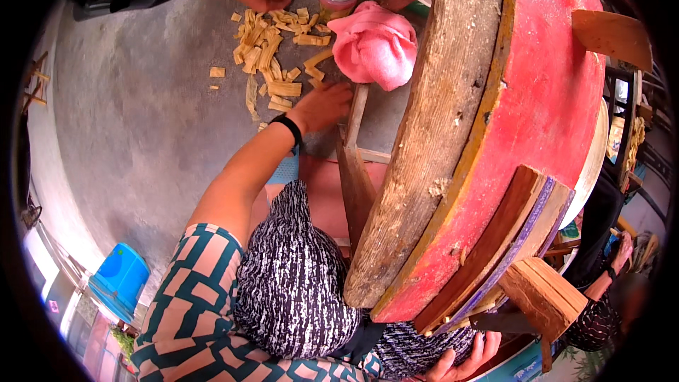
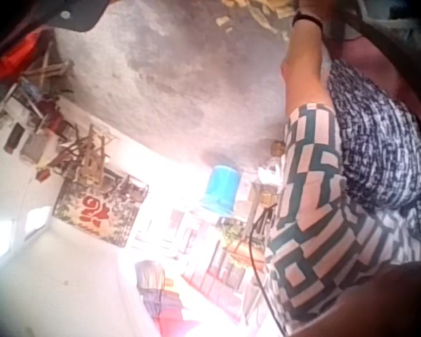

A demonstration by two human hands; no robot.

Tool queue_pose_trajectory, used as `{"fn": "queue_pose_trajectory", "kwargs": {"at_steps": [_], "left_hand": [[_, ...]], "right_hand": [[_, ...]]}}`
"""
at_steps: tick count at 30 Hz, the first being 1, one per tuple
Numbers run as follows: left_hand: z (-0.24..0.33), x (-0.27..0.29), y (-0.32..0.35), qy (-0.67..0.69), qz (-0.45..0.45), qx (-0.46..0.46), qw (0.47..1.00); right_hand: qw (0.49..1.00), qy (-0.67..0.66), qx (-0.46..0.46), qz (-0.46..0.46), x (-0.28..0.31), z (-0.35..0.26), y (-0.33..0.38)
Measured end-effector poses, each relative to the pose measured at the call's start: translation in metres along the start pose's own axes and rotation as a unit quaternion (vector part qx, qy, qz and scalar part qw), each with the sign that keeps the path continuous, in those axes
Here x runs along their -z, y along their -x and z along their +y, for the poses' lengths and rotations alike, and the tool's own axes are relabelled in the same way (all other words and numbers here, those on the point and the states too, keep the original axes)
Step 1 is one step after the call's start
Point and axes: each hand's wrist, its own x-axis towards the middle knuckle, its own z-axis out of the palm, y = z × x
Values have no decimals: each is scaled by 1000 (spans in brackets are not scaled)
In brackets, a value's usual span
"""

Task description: The person transfers processed food items from a bucket into a plastic bag by hand and then sets the empty bucket aside.

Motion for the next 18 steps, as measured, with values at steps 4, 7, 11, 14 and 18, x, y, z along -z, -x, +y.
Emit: {"fn": "queue_pose_trajectory", "kwargs": {"at_steps": [4, 7, 11, 14, 18], "left_hand": [[-31, -6, 32, -30, 95, 132, 986], [-47, 5, 37, 4, 159, 252, 955], [-46, 21, 16, 12, 145, 195, 970], [-25, 20, -17, -53, 96, 81, 991], [-16, 21, -51, -27, 157, 119, 980]], "right_hand": [[1000, -7, 8, 3, -2, 2, 1], [1000, -4, 9, 7, -1, 2, 1], [1000, -5, 6, 7, -1, 2, 2], [1000, 9, 7, 5, -1, 2, 1], [1000, 4, -2, -1, 1, 1, -1]]}}
